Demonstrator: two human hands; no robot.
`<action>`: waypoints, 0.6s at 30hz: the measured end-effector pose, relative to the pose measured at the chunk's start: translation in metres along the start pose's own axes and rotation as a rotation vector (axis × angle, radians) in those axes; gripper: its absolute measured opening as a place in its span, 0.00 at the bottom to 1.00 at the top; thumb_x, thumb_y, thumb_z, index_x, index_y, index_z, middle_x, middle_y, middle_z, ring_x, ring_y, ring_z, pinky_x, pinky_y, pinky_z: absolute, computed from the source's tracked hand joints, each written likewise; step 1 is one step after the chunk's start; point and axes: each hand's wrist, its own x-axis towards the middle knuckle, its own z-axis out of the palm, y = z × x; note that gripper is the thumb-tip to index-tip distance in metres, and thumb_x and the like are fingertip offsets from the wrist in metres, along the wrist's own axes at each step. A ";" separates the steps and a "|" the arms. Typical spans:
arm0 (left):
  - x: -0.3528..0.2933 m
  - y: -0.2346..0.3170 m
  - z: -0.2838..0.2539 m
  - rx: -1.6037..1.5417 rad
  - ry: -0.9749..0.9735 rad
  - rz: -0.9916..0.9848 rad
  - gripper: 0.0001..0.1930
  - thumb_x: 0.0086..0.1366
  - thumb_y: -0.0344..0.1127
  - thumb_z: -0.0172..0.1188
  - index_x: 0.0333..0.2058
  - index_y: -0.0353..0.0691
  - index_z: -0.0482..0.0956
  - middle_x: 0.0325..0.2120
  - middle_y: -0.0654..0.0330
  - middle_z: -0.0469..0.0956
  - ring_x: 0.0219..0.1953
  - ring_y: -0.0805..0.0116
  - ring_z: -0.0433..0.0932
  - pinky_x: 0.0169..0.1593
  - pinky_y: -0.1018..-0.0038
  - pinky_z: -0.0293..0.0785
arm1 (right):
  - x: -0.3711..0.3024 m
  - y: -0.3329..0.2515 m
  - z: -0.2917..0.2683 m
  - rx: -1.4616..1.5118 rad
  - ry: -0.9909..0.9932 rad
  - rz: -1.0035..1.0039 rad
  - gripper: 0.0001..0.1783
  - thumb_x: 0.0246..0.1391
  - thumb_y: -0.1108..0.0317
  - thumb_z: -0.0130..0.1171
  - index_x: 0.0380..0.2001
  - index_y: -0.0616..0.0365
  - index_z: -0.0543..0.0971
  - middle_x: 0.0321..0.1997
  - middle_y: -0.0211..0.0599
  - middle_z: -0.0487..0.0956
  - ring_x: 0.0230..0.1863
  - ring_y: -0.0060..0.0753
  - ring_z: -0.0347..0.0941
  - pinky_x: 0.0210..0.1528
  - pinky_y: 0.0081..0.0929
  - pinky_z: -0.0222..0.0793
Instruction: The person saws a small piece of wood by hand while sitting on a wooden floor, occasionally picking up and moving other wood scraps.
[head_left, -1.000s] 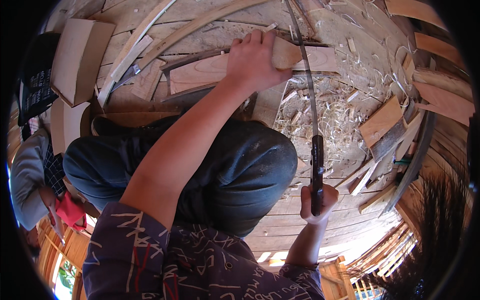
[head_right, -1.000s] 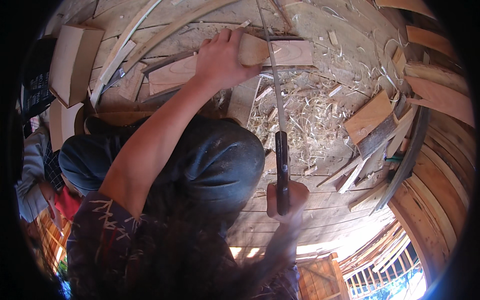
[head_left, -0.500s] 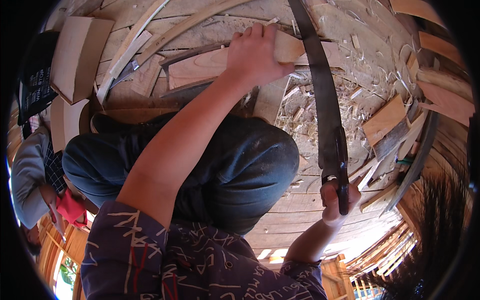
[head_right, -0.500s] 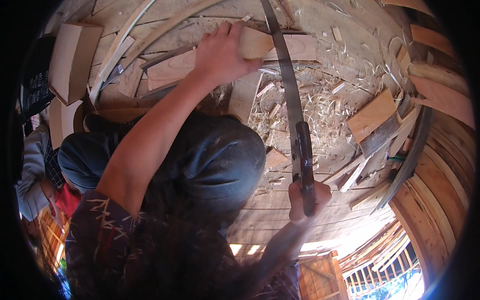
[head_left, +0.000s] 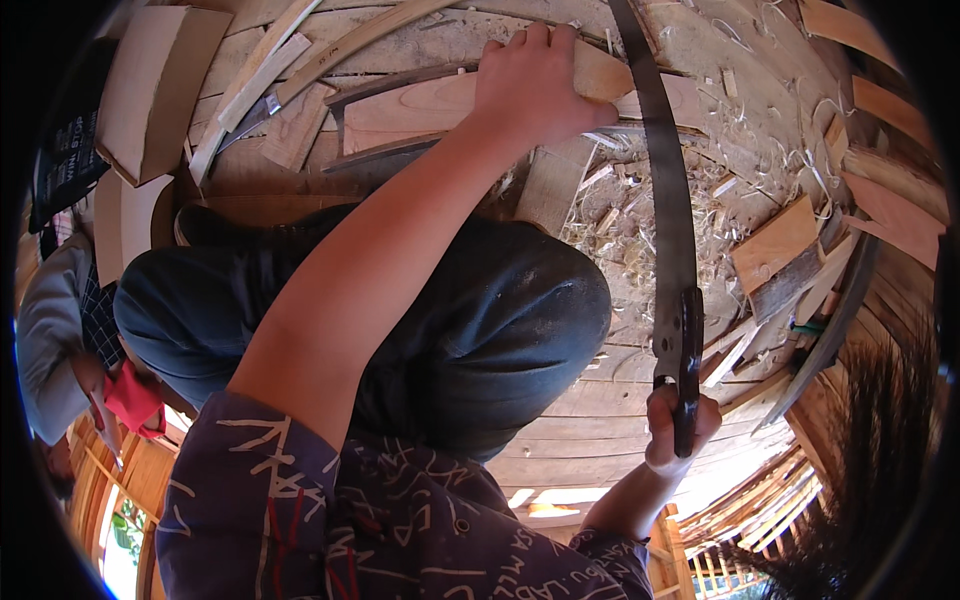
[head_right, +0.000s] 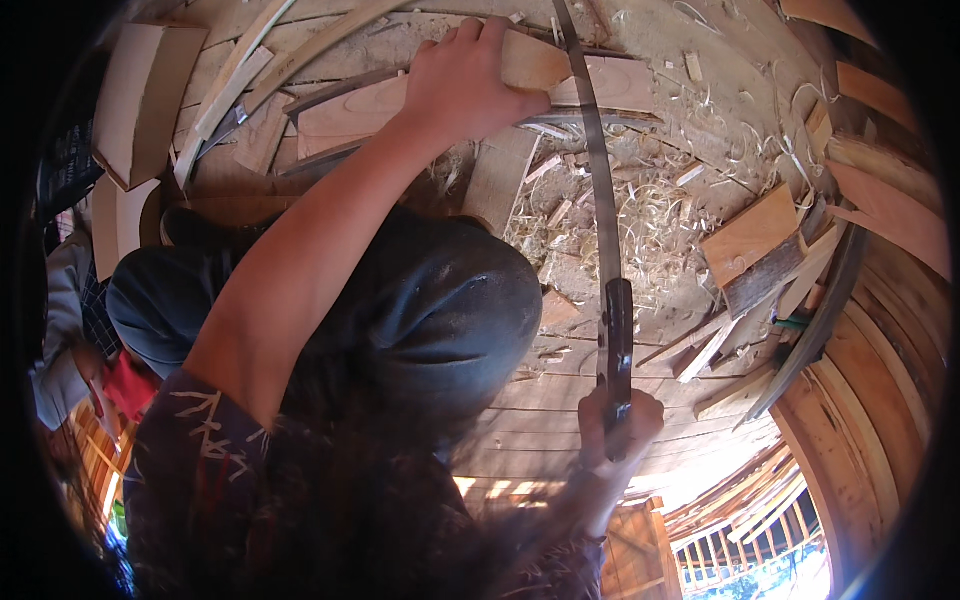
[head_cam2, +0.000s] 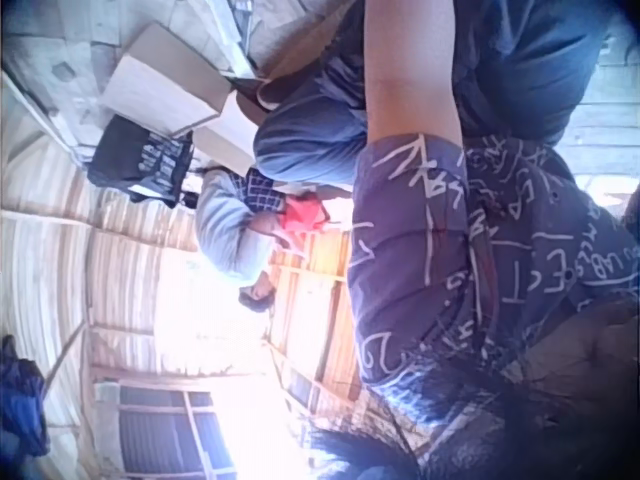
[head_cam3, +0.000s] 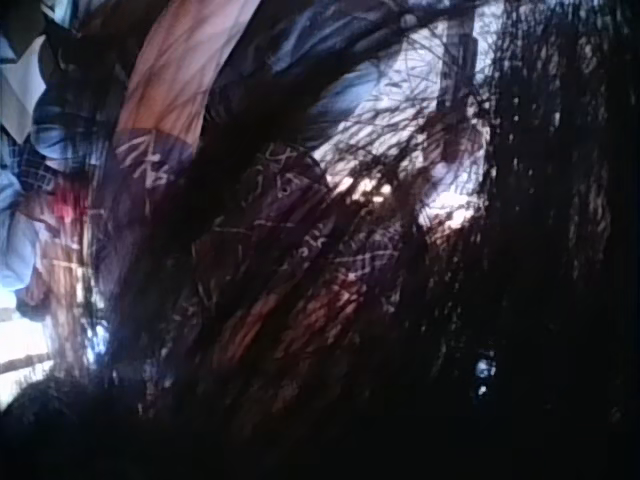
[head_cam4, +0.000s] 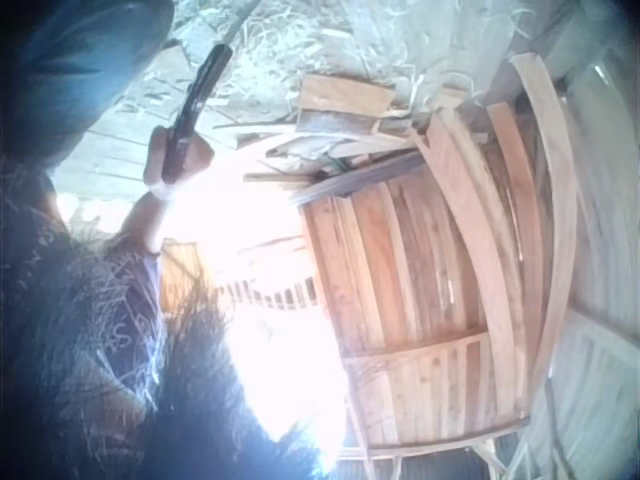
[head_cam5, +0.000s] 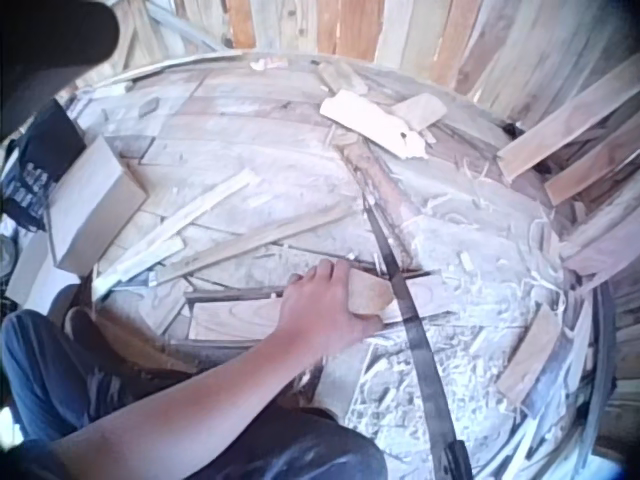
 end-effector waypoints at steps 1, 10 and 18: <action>0.000 0.000 -0.001 0.010 -0.009 0.009 0.47 0.43 0.59 0.67 0.59 0.36 0.68 0.49 0.48 0.74 0.54 0.53 0.74 0.57 0.58 0.66 | -0.012 0.004 -0.009 -0.014 -0.001 0.028 0.14 0.44 0.65 0.61 0.15 0.60 0.69 0.10 0.27 0.65 0.14 0.19 0.58 0.19 0.20 0.49; 0.000 0.001 -0.002 0.017 -0.010 -0.003 0.46 0.44 0.58 0.66 0.59 0.37 0.67 0.49 0.47 0.74 0.54 0.52 0.75 0.57 0.59 0.68 | -0.005 0.006 -0.009 0.036 -0.055 -0.001 0.07 0.34 0.73 0.61 0.15 0.61 0.72 0.12 0.32 0.69 0.11 0.27 0.62 0.17 0.24 0.52; -0.008 -0.001 -0.004 0.033 0.015 0.076 0.45 0.44 0.58 0.66 0.58 0.37 0.68 0.48 0.47 0.74 0.51 0.51 0.76 0.56 0.59 0.69 | 0.037 -0.024 0.013 -0.014 -0.116 -0.037 0.15 0.49 0.65 0.62 0.16 0.61 0.72 0.10 0.26 0.65 0.13 0.18 0.56 0.18 0.23 0.44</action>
